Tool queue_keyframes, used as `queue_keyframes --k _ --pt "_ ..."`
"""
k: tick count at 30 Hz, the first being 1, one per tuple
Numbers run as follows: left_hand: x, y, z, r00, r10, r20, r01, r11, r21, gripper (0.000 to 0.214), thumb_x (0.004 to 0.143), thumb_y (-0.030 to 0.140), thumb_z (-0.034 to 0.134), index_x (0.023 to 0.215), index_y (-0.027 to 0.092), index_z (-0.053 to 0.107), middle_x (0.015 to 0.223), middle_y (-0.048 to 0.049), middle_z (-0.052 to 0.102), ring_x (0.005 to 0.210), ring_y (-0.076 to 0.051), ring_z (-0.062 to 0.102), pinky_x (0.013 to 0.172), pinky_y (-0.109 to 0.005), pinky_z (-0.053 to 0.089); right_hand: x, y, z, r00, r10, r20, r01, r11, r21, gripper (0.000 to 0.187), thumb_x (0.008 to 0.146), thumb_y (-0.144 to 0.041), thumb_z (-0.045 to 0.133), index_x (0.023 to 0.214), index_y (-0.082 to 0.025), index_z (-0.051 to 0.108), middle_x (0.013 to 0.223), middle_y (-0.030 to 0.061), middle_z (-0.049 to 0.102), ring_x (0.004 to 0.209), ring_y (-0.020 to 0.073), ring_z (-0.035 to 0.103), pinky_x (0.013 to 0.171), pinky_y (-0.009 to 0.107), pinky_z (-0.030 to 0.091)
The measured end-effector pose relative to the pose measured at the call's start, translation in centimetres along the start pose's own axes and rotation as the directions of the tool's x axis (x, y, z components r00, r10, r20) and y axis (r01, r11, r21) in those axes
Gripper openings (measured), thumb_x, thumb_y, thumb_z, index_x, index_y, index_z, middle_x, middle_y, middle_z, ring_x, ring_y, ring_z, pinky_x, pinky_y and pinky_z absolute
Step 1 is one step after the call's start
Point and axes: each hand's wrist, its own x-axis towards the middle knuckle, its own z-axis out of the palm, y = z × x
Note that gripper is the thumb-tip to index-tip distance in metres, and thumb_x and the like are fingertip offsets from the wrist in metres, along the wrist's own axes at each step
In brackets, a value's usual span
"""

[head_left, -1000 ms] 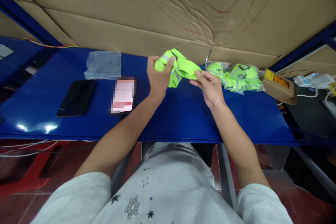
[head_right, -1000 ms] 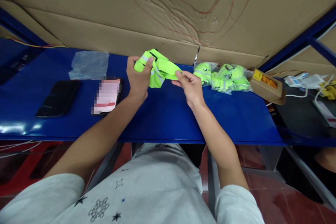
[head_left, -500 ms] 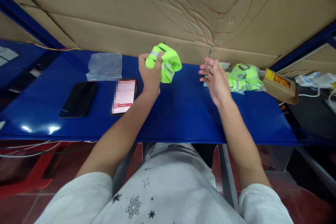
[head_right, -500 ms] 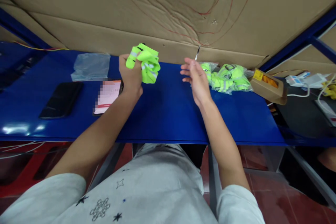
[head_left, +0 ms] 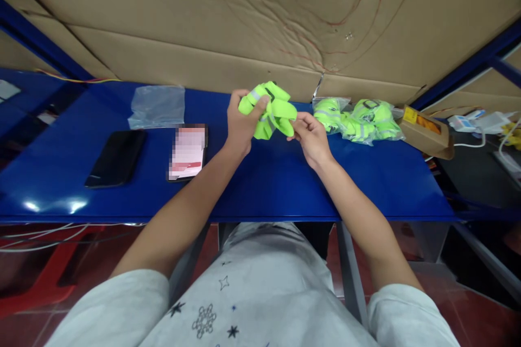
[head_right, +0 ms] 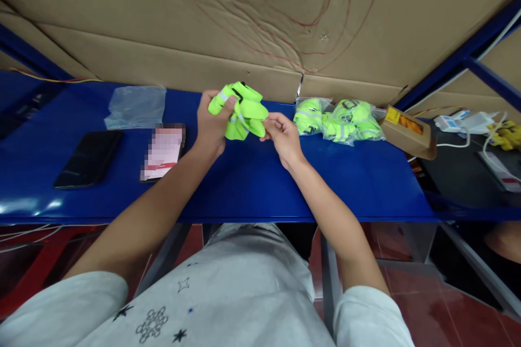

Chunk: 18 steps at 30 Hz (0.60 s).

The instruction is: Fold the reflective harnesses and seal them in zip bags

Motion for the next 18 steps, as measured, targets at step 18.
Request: queue_keyframes --k 18 --pt "-1.4 -1.0 1.6 0.996 -0.047 -0.079 0.044 0.998 -0.036 0.038 0.079 0.049 0.086 0.089 0.019 0.065 0.085 0.0002 0.069 0.079 -0.014 0.066 0.072 -0.024 0.052 -0.5 1.8 0.9 0.946 -0.281 -0.164 0.172 0.86 -0.481 0.021 0.091 -0.026 0.064 0.108 -0.023 0.051 0.097 0.0017 0.06 0.072 0.0119 0.057 0.071 0.029 0.052"
